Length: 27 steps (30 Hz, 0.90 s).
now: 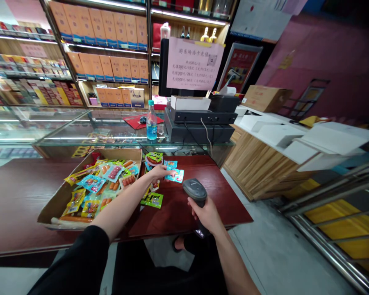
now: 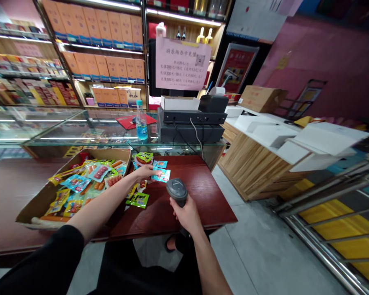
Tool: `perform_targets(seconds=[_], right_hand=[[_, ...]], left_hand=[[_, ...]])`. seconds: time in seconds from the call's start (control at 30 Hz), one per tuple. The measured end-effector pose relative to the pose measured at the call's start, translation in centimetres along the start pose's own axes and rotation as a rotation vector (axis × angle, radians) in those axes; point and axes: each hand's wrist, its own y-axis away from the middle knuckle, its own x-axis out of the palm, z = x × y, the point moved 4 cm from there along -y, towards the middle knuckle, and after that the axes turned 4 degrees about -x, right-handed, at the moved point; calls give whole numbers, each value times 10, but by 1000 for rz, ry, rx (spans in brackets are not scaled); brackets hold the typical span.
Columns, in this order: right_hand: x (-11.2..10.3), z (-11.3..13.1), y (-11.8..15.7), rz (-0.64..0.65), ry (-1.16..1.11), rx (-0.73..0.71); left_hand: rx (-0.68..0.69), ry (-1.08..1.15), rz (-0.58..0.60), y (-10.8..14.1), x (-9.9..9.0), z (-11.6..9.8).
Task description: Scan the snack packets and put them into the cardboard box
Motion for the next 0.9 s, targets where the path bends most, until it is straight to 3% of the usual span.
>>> perform_targets(seconds=[0.2, 0.3, 0.4, 0.5, 0.6, 0.7, 0.8, 0.9], right_hand=[[-3, 1, 4, 11, 2, -19], [-5, -5, 4, 7, -14, -8], [-3, -8, 0, 39, 2, -1], [5, -8, -5, 83, -9, 5], [14, -5, -11, 114, -31, -1], [24, -4, -14, 146, -52, -17], [30, -4, -14, 173, -62, -26], [27, -7, -13, 170, -53, -21]], left_hand=[[31, -18, -22, 5, 0, -8], [139, -25, -117, 14, -17, -28], [199, -26, -216, 37, -60, -52], [244, -127, -394, 79, -125, -66], [244, -350, -644, 126, -187, -64], [263, -543, -821, 159, -221, -56], [283, -631, -925, 166, -220, -52], [315, -676, -855, 142, -187, -54]])
